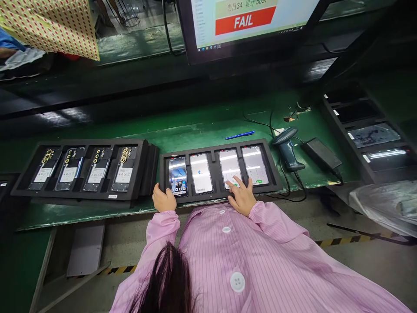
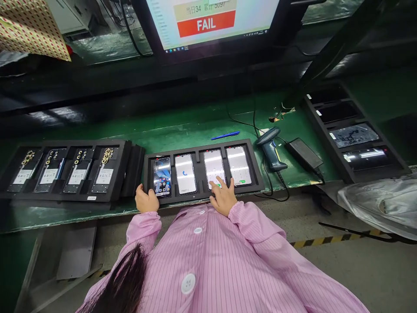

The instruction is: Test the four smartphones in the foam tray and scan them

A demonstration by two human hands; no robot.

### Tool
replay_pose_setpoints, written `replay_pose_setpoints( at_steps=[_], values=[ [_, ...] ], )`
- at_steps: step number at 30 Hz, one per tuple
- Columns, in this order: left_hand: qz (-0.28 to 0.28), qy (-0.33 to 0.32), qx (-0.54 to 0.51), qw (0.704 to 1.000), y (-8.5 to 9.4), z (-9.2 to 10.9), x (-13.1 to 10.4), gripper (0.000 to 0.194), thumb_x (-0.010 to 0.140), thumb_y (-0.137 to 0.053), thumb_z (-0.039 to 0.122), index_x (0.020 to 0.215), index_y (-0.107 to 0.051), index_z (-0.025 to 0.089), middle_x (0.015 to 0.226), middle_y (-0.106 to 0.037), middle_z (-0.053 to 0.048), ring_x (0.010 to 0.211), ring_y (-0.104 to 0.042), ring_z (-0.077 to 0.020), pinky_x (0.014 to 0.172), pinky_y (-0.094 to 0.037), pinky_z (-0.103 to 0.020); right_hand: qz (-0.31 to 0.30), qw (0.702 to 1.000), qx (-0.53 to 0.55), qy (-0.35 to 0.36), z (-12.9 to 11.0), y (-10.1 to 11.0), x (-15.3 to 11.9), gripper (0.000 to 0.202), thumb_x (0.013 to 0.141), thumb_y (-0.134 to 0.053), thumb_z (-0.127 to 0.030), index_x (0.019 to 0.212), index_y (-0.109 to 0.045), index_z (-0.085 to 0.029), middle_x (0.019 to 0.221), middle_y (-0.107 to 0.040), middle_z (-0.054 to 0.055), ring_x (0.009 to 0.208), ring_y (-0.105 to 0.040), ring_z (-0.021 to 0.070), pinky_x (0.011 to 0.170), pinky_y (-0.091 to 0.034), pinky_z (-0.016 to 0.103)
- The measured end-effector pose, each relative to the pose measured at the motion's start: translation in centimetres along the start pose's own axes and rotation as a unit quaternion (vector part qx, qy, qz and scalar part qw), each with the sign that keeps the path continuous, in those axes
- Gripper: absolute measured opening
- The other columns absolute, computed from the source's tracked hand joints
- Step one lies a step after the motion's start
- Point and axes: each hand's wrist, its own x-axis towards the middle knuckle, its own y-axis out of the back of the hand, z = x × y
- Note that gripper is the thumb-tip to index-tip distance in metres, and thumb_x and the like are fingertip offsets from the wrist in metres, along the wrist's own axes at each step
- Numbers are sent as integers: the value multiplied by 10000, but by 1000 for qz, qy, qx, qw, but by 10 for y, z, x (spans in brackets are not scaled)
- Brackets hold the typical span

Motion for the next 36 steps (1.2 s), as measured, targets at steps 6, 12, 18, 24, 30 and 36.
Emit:
replay_pose_setpoints(
  at_steps=[6,12,18,24,30,36],
  values=[
    [0,4,-1,1000,1,2,-1,481,778,-417,233,1245,-431,119,1235,-523,-162,1148,-465,-297,946,-370,-439,118,988,-32,-94,6,-4,-2,76,805,-405,-167,805,-476,-193,1042,-660,95,1129,-482,300,966,-99,690],
    [6,8,-6,1000,0,1,-1,479,779,-419,245,1241,-437,122,1244,-523,-160,1145,-468,-305,935,-377,-447,28,998,-25,-45,-3,-4,9,106,793,-398,-169,836,-494,-186,1210,-579,105,1260,-345,331,956,-90,707],
    [10,2,-10,1000,0,0,-1,470,774,-428,245,1230,-455,134,1213,-546,-148,1127,-485,-299,927,-383,-432,41,998,-23,-40,-3,-3,8,130,776,-401,-156,839,-511,-187,1178,-597,104,1239,-375,317,974,-95,685],
    [12,9,-10,1000,1,2,-1,471,771,-435,242,1230,-450,135,1222,-537,-155,1133,-482,-298,934,-379,-444,97,989,-39,-103,4,-5,-2,270,693,-399,-83,911,-531,-171,945,-660,94,1137,-468,311,972,-62,690],
    [10,10,-12,1000,1,2,-1,477,772,-433,246,1232,-447,118,1226,-536,-171,1139,-478,-308,934,-375,-456,16,1000,1,-24,1,-2,1,308,692,-383,-90,952,-523,-182,977,-657,92,1227,-396,306,974,-66,689],
    [24,12,-8,1000,-1,0,0,482,765,-433,257,1228,-456,125,1212,-553,-147,1130,-488,-306,921,-381,-425,101,989,-23,-102,3,-4,-1,222,695,-395,-88,850,-520,-186,1001,-659,97,1147,-461,312,976,-67,689]
  ],
)
